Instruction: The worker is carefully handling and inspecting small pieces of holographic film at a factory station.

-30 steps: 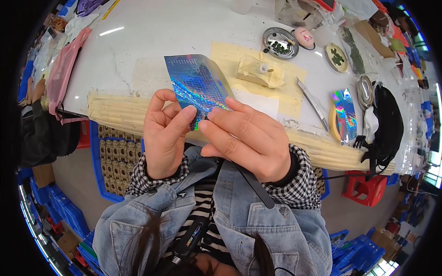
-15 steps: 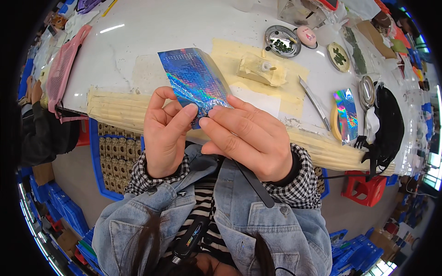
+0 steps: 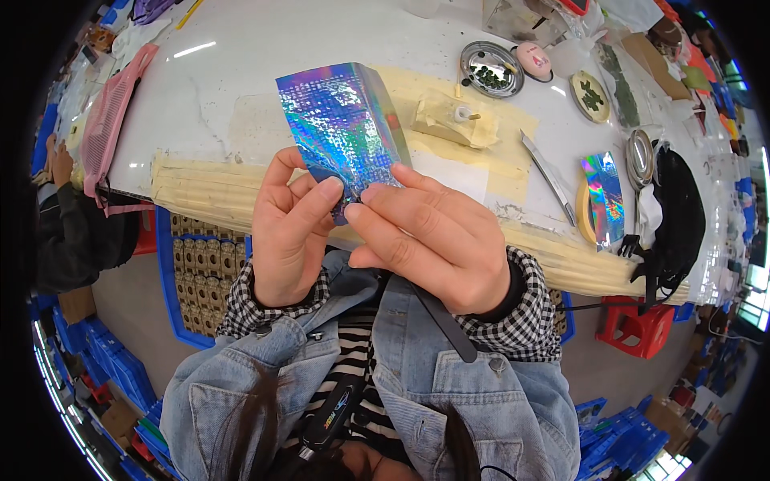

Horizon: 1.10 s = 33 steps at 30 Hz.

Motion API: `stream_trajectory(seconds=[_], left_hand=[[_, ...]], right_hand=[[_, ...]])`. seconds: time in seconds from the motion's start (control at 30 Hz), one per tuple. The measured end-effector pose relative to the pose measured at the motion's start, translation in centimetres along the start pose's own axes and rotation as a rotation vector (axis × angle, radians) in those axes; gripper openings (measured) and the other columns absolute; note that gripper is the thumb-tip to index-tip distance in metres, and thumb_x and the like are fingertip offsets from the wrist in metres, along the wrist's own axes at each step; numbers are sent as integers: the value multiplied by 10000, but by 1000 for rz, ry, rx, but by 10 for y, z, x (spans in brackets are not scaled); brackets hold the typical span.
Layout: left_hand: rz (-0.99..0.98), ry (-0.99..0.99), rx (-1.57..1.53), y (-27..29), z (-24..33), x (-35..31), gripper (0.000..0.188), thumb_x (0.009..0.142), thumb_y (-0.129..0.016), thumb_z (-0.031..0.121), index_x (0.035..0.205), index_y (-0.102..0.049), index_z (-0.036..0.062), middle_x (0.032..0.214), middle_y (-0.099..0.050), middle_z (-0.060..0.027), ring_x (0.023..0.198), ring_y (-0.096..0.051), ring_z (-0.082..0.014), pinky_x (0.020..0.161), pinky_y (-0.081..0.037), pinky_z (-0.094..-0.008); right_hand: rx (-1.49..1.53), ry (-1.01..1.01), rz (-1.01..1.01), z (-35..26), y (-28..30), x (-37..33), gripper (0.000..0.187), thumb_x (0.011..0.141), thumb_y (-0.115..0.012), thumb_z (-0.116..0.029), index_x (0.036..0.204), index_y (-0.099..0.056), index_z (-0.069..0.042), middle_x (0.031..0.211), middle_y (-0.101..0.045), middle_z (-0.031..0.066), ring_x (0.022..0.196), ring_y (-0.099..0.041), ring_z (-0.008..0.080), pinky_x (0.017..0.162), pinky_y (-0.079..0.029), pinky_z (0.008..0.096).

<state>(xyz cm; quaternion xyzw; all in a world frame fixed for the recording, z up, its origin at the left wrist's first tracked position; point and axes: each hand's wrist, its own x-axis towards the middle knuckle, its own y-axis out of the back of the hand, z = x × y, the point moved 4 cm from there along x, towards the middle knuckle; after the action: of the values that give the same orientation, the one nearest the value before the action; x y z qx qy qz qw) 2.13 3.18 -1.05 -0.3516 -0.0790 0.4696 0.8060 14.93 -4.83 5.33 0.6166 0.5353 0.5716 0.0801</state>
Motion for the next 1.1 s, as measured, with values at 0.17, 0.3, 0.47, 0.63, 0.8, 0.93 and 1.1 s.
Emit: stream_trajectory(seconds=[0.17, 0.3, 0.47, 0.63, 0.8, 0.93, 1.1], left_hand=[[-6, 71, -62, -1, -2, 1, 308, 869, -606, -12, 1098, -412, 57, 882, -672, -97, 788, -631, -110, 674, -496, -223], [-16, 72, -56, 1, -2, 1, 313, 868, -605, -14, 1101, -409, 59, 891, -673, -100, 791, -634, -119, 682, -503, -235], [-4, 36, -40, -1, 0, 0, 316, 863, -609, -23, 1095, -410, 54, 881, -671, -108, 791, -636, -122, 681, -505, -238], [-5, 1, -32, -2, 0, 0, 335, 845, -620, -50, 1088, -412, 49, 861, -668, -107, 773, -635, -115, 675, -498, -223], [-7, -45, 32, 0, 1, -1, 366, 828, -634, -67, 1092, -407, 45, 841, -662, -100, 765, -630, -102, 670, -488, -203], [-12, -59, 53, 0, 3, -2, 382, 822, -638, -71, 1099, -399, 41, 836, -658, -93, 771, -630, -98, 670, -486, -197], [-6, -52, 68, 0, 3, -2, 390, 820, -635, -78, 1105, -395, 40, 848, -661, -98, 784, -632, -100, 673, -485, -196]], right_hand=[[-59, 83, -8, -2, 0, 1, 332, 743, -733, -225, 975, -670, 4, 892, -646, 124, 842, -666, 245, 805, -563, 409], [-62, 98, -5, -2, -1, 0, 332, 747, -729, -226, 976, -669, 6, 892, -644, 125, 842, -666, 245, 810, -562, 410], [-53, 94, 0, -1, 0, 0, 340, 741, -733, -225, 985, -671, 3, 899, -645, 122, 846, -666, 244, 817, -560, 409], [-15, 41, 3, -1, 1, -2, 347, 732, -738, -224, 993, -673, -5, 914, -645, 115, 853, -664, 241, 823, -558, 409], [9, 36, 5, 0, 1, -3, 354, 730, -742, -227, 997, -673, -5, 914, -646, 111, 846, -664, 238, 820, -559, 407], [4, 49, -3, 0, -1, -4, 351, 734, -741, -226, 988, -669, 5, 902, -647, 122, 828, -665, 238, 807, -565, 403], [-29, 84, -6, -2, -1, -3, 342, 741, -737, -223, 974, -664, 17, 897, -646, 134, 816, -667, 239, 794, -570, 403]])
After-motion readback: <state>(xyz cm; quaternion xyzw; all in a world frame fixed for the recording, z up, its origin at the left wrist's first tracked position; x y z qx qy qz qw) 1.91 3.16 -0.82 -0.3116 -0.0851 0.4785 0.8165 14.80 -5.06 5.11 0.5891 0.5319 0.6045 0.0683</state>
